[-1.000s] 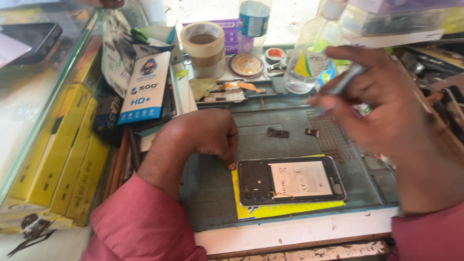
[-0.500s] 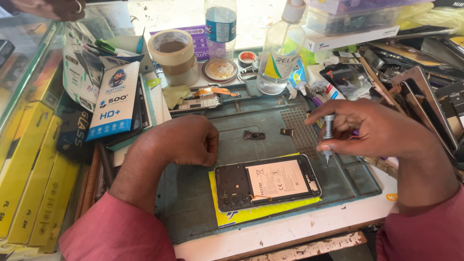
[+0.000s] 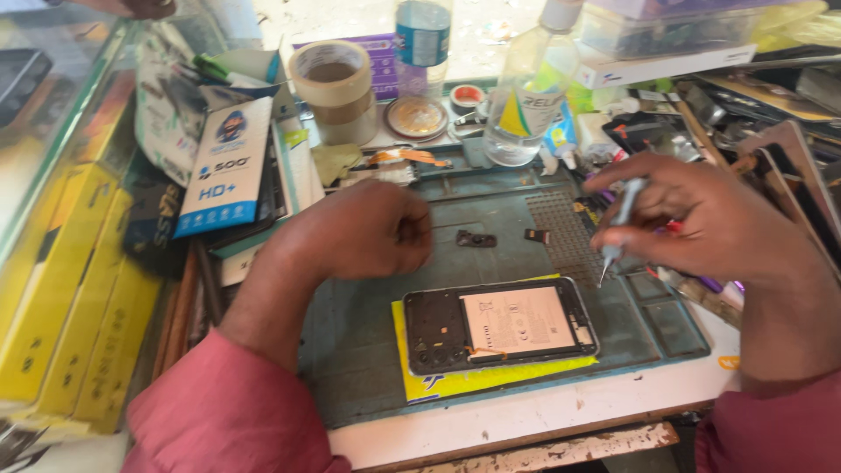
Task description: The person uses a screwdriver to remove screws from the back of a smartphone. The person briefly picks up a screen protector package to inspect it before returning to the phone to continue unscrewing.
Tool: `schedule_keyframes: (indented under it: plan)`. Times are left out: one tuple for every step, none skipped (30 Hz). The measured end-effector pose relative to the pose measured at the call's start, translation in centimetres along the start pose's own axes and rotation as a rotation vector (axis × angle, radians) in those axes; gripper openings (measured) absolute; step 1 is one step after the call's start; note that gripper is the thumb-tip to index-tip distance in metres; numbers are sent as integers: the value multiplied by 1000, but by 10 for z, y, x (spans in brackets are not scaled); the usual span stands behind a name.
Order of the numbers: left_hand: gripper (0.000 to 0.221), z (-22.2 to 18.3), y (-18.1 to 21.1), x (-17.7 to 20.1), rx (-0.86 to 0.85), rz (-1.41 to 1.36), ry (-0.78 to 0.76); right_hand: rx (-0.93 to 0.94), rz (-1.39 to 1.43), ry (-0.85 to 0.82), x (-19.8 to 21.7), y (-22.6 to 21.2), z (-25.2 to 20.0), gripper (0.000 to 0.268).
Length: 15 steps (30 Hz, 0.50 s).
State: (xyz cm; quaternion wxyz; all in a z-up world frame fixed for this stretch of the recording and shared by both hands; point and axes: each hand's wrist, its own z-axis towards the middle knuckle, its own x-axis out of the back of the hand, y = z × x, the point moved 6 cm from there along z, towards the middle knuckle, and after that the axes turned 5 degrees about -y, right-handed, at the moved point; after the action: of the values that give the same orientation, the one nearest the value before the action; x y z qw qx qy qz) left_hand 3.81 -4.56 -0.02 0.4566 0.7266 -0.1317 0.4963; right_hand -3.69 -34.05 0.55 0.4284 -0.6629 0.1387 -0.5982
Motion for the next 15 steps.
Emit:
schedule_keyframes:
  plan:
    - [14, 1, 5, 3, -72, -29, 58, 1, 71, 47, 1, -1, 0, 56]
    - [16, 0, 9, 6, -138, -57, 120, 93, 113, 87, 2, -8, 4, 53]
    - [15, 1, 9, 6, -139, -124, 127, 185, 157, 126, 2, -18, 9, 51]
    - [14, 4, 9, 5, -140, -189, 130, 273, 205, 168, 2, -29, 12, 49]
    - [13, 5, 8, 4, -141, -255, 134, 302, 217, 166, 0, -38, 17, 49]
    - [13, 5, 9, 3, -191, -318, 138, 326, 224, 173, 0, -47, 20, 48]
    - [13, 6, 10, 1, -240, -380, 142, 350, 231, 180, -2, -55, 26, 48]
    - [14, 8, 10, 3, -297, -435, 145, 370, 214, 162, -5, -63, 34, 49]
    - [15, 9, 9, 2, -303, -450, 128, 390, 197, 145, -7, -70, 42, 50]
    - [17, 10, 10, -1, -317, -466, 112, 408, 172, 130, -7, -76, 48, 50]
    - [19, 11, 11, -3, -332, -481, 95, 439, 203, 117, -9, -80, 55, 49]
    - [21, 11, 11, -4, -328, -498, 82, 471, 240, 96, -16, -82, 65, 49]
    - [23, 12, 11, -5, -323, -515, 70, 503, 276, 76, -21, -84, 72, 48]
    - [25, 13, 9, -6, -315, -533, 59, 507, 292, 98, -26, -82, 77, 49]
    - [25, 14, 9, -5, -320, -507, 67, 512, 307, 120, -32, -79, 78, 49]
